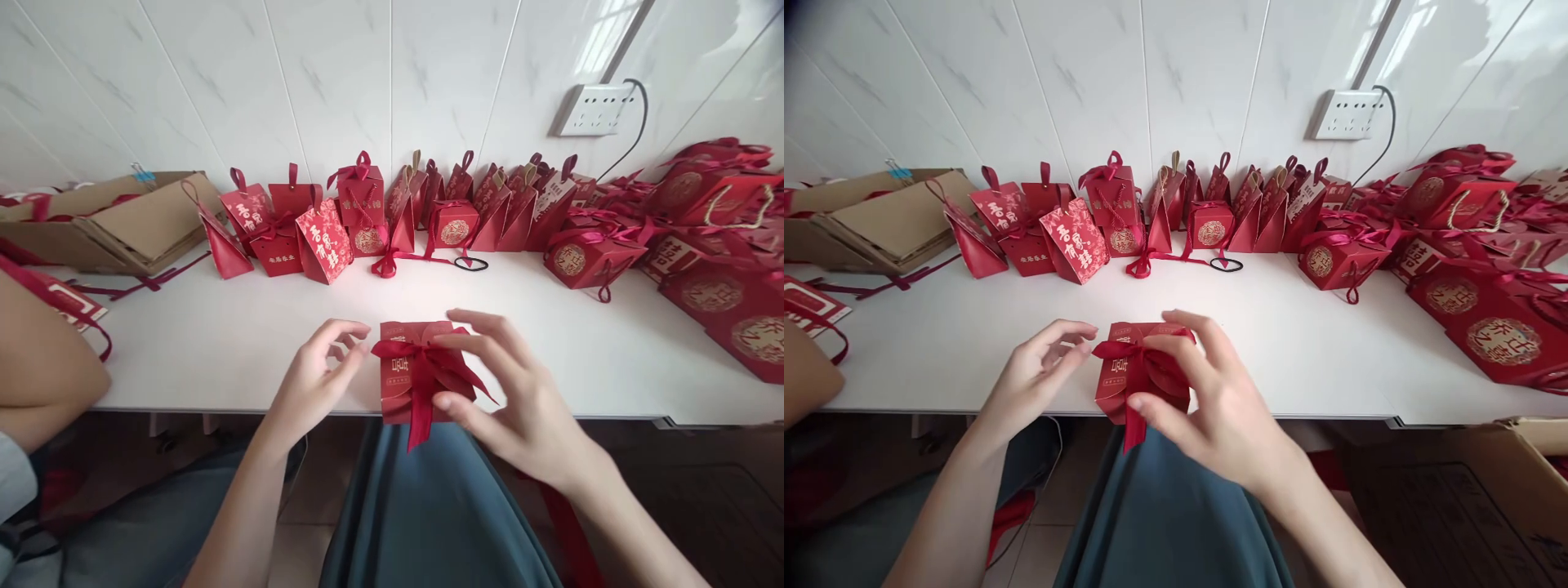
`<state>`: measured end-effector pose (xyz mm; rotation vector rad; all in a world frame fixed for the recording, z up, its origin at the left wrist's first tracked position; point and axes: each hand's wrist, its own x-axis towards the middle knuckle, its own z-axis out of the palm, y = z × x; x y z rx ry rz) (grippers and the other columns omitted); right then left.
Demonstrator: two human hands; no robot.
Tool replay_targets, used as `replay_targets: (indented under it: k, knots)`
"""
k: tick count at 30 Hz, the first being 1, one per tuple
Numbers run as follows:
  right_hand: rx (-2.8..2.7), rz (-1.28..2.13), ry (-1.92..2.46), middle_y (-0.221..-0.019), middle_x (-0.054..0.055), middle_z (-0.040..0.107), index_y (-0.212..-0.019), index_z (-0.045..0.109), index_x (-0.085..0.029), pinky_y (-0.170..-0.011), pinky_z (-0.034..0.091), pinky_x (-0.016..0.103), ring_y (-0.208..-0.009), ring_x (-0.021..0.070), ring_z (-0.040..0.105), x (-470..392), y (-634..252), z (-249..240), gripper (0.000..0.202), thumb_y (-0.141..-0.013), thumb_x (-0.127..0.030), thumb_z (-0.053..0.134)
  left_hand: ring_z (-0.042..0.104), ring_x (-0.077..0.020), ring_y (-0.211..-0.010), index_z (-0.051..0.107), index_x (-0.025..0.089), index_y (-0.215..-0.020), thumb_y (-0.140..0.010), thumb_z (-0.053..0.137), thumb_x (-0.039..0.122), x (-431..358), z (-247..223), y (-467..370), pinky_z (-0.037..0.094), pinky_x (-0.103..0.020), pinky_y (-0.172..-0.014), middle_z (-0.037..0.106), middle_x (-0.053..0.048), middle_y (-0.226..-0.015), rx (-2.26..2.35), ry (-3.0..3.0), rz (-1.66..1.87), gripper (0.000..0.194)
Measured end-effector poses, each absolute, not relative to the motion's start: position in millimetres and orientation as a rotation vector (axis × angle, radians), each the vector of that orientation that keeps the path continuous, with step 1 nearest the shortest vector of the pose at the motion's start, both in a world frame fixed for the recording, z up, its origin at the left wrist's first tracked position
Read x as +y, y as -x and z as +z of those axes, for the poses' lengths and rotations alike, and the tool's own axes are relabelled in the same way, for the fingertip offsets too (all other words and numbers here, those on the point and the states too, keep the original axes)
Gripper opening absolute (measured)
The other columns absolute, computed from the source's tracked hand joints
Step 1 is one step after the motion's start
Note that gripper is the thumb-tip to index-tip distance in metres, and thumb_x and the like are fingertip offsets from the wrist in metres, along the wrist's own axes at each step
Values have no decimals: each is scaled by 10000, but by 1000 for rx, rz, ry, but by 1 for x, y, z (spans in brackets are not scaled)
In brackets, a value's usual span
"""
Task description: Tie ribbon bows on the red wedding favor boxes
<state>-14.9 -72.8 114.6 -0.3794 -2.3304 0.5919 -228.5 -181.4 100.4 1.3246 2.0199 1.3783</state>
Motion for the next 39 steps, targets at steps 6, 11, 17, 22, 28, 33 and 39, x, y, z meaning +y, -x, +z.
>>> replay_targets:
  k: [6,11,17,22,28,33,39]
  knots:
    - [-2407,531,390,-1175,131,576,-1178,548,-223,-957,474,483,-1183,289,528,-74,43,115,306,-932,-401,517,587,-214,-927,665,207,-845,-868,542,349,-170,97,227,474,-294,-786,616,-62,-939,1709,-1478,1429,190]
    - [-2513,534,371,-1282,146,523,-1306,428,-217,-989,454,488,-1220,309,490,-74,43,113,623,-808,-507,663,599,-220,-882,620,196,-722,-842,573,339,-166,107,231,491,-320,-792,629,-68,-871,1599,-1476,1391,193]
    - [-2489,743,399,-1318,122,494,-1360,344,-235,-1018,441,433,-1259,274,444,-72,41,100,718,-789,-500,689,397,-69,-354,577,196,-765,-850,569,350,-154,119,225,316,-183,-382,464,60,-433,1331,-1205,1301,176]
    - [-2463,770,424,-1326,114,494,-1383,293,-256,-1013,441,463,-1260,290,450,-72,41,96,765,-782,-505,696,227,-35,-237,506,212,-768,-851,540,378,-147,116,226,178,-131,-268,456,78,-351,1112,-1001,1197,189]
    - [-2451,795,429,-1322,129,494,-1380,303,-274,-984,456,505,-1247,331,464,-71,42,98,755,-780,-509,694,231,-33,-213,490,210,-753,-816,584,361,-143,110,228,159,-121,-227,464,78,-375,1074,-906,1228,189]
    - [-2453,804,433,-1339,123,476,-1382,302,-256,-1012,447,471,-1264,308,444,-72,42,97,757,-783,-491,701,194,-19,-199,462,220,-739,-853,576,428,-142,110,226,110,-94,-229,445,96,-328,1050,-854,1220,263]
    - [-2463,797,436,-1352,119,472,-1377,301,-259,-1030,438,482,-1287,316,426,-72,41,96,756,-780,-504,696,187,-11,-183,487,217,-744,-830,627,454,-142,112,223,125,-80,-225,431,112,-301,1054,-799,1239,288]
